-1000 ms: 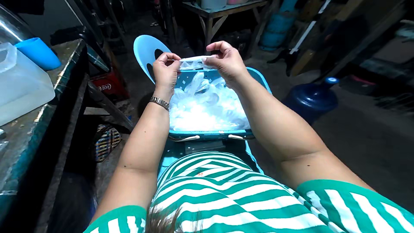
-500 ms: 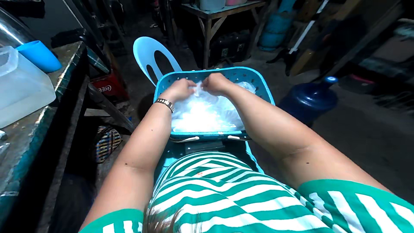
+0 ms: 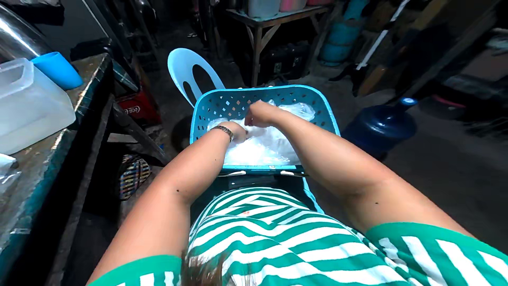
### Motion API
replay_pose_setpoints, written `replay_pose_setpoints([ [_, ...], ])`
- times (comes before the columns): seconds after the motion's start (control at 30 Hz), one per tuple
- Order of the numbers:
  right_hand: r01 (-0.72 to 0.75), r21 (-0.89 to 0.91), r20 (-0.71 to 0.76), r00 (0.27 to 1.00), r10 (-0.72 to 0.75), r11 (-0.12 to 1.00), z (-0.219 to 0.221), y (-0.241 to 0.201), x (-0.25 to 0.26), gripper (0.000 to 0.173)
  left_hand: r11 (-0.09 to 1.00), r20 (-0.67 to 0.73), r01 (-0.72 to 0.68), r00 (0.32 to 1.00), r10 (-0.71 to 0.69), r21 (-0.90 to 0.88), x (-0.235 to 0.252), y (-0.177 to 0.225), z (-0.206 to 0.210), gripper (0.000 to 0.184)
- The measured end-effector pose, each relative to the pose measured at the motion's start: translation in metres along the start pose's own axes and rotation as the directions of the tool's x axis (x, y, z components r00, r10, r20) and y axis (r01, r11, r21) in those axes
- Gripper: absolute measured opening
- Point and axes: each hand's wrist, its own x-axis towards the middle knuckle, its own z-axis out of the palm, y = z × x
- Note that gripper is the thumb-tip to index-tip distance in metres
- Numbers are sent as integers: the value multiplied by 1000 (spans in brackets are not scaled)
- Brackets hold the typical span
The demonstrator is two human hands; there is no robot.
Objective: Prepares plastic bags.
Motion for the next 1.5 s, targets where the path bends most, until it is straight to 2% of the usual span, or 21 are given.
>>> replay_pose_setpoints([
  [0.1,9,144,-215,976,22,990,-16,-7,-9,13,999,-52,-30,998,29,-18,3,-5,-4,49],
  [0.27,122,274,-406,914,0,954,-51,-24,-44,16,988,-174,-30,985,3,-153,-13,-12,-11,50],
  [0.4,177,331,-494,869,11,927,-69,-38,-87,18,946,-310,-110,951,11,-304,-22,-22,-13,60],
  [0.47,288,307,-509,855,-99,907,-64,-47,-111,15,929,-333,-106,943,-21,-356,-29,-20,-15,71],
  [0.53,429,226,-477,832,-285,875,-44,-57,-134,12,918,-356,-106,934,-40,-382,-33,-17,-17,72],
  [0.6,449,135,-356,854,-380,883,-8,-67,-152,7,910,-390,-139,920,-27,-391,-28,-21,-21,68],
  [0.7,296,37,-67,954,-293,955,50,-74,-161,16,911,-438,-188,899,10,-366,-27,-24,-27,63],
  [0.83,106,32,196,974,-110,994,77,-79,-152,23,955,-496,-173,868,31,-243,-30,-20,-30,59],
  [0.93,52,0,220,974,-51,999,76,-82,-144,21,977,-565,-146,825,33,-155,-34,-18,-29,59],
  [1.03,56,-19,234,971,-50,998,75,-84,-144,23,972,-646,-173,762,28,-162,-37,-16,-29,57],
  [1.1,144,4,145,979,-143,990,77,-82,-147,26,959,-710,-210,704,13,-190,-41,-17,-29,47],
  [1.13,227,21,31,973,-228,974,77,-79,-149,26,948,-729,-234,685,2,-217,-43,-17,-30,43],
  [1.17,337,27,-133,934,-331,941,76,-76,-152,24,931,-744,-268,668,-5,-247,-45,-17,-30,42],
  [1.23,505,4,-451,771,-449,863,64,-71,-153,22,883,-749,-356,663,9,-305,-45,-18,-30,43],
  [1.3,514,-30,-618,665,-420,857,35,-66,-154,23,849,-715,-412,696,61,-330,-44,-19,-31,40],
  [1.37,428,-115,-702,603,-378,896,1,-57,-145,25,841,-664,-434,738,125,-324,-44,-21,-34,35],
  [1.4,377,-139,-701,616,-360,916,-15,-52,-137,27,842,-648,-443,746,155,-308,-46,-21,-35,33],
  [1.5,260,-105,-606,749,-269,960,-38,-33,-102,32,846,-645,-466,736,208,-259,-52,-26,-40,24],
])
